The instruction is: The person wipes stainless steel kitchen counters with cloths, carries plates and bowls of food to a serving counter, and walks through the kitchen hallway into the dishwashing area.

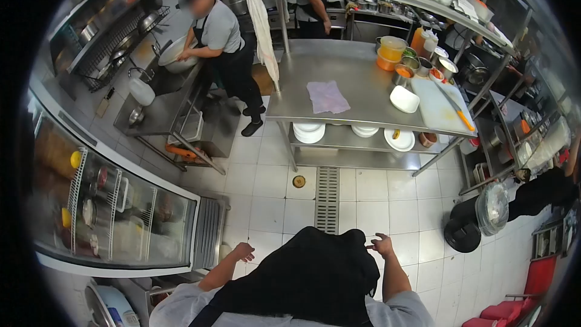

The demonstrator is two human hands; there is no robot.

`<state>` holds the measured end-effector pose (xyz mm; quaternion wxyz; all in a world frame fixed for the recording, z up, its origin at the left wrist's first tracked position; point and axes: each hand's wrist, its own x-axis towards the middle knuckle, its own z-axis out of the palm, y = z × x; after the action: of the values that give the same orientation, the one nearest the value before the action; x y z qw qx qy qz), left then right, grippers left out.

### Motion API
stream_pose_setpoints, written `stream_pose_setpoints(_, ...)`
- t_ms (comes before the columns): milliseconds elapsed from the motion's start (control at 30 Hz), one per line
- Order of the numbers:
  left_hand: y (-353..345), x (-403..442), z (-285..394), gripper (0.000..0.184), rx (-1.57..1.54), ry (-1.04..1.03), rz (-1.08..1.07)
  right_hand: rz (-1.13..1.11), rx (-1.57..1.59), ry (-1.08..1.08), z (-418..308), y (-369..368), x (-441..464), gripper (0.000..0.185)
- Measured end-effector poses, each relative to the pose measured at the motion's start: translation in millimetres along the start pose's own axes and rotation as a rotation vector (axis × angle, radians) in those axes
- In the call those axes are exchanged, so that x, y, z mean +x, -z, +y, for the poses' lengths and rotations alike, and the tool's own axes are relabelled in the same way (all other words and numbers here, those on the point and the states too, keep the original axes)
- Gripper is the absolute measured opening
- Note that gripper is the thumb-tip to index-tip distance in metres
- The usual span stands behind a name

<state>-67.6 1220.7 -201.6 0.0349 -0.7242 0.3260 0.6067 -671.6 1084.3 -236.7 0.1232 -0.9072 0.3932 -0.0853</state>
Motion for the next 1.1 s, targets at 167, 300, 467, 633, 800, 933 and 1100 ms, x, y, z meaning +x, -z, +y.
stream_pose_setpoints(167,-9.8,-4.2,0.9,0.032,-0.087,-0.01,0.1,-0.109,1.095,-1.197,-47.7,51.2,21.8,0.046)
stream_pose_setpoints(300,-21.6,-6.6,16.1,0.037,-0.003,-0.004,0.013,-0.084,1.093,-1.169,-49.4,47.6,20.9,0.04)
stream_pose_setpoints(467,-30.7,-7.6,23.5,0.034,-0.148,-0.165,0.151,-0.144,0.989,-1.183,-39.3,25.2,22.9,0.038)
stream_pose_setpoints(633,-29.0,-1.9,6.7,0.033,0.056,0.045,-0.061,-0.22,0.758,-1.093,-47.9,13.5,10.1,0.048)
stream_pose_setpoints(800,5.4,-3.3,3.3,0.014,-0.706,-0.375,-0.024,-0.077,0.329,-0.746,-40.8,46.7,80.3,0.067)
stream_pose_setpoints(933,103.9,-2.5,95.7,0.024,-0.589,-0.746,0.428,0.307,0.392,-0.442,-72.6,136.5,221.6,0.059)
stream_pose_setpoints(1100,229.5,-111.4,338.7,0.043,-0.439,-1.022,0.773,0.5,0.408,-0.159,-92.8,217.8,381.4,0.061)
